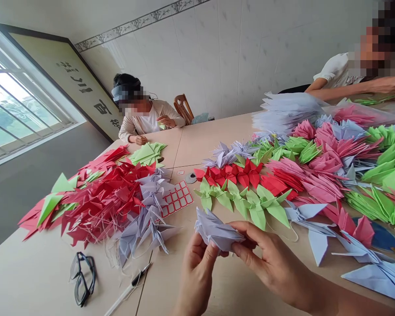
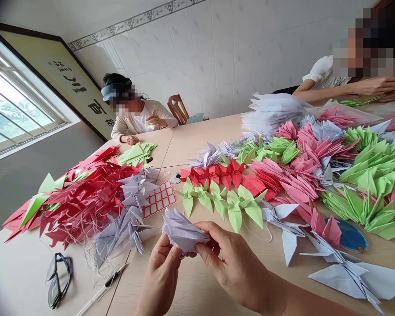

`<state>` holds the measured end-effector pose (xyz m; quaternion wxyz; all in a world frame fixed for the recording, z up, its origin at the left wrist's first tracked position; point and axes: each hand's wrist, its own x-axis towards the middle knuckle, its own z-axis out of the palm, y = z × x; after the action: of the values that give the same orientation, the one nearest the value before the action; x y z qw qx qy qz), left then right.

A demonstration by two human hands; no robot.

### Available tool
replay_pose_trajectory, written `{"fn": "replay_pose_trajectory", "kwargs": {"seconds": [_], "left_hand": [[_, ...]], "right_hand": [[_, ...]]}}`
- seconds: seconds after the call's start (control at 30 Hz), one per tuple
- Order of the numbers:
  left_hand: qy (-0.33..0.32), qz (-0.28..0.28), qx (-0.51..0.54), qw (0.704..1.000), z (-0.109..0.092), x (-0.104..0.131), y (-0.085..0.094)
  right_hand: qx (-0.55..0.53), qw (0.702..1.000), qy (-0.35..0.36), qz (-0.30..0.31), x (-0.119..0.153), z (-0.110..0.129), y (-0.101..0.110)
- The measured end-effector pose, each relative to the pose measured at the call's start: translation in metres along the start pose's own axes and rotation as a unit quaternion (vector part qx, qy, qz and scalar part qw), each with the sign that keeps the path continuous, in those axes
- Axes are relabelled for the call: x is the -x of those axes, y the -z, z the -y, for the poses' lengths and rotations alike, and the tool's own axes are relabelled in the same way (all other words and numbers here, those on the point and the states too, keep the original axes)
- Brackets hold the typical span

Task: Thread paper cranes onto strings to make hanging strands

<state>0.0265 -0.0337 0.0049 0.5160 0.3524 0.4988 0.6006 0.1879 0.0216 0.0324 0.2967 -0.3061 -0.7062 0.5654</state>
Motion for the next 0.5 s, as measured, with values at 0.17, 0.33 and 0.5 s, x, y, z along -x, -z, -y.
{"fn": "replay_pose_trajectory", "kwargs": {"seconds": [0.17,0.33,0.5], "left_hand": [[-0.026,-0.015,-0.061,0.998,-0.009,0.000,-0.006],[-0.060,0.006,-0.066,0.996,0.002,0.004,0.002],[-0.060,0.013,-0.073,0.995,0.014,0.004,0.004]], "right_hand": [[0.036,0.999,-0.018,-0.016,-0.003,-0.006,0.000],[0.059,0.995,-0.051,-0.061,-0.006,-0.011,-0.001],[0.044,0.998,-0.036,-0.022,-0.005,-0.008,-0.002]]}}
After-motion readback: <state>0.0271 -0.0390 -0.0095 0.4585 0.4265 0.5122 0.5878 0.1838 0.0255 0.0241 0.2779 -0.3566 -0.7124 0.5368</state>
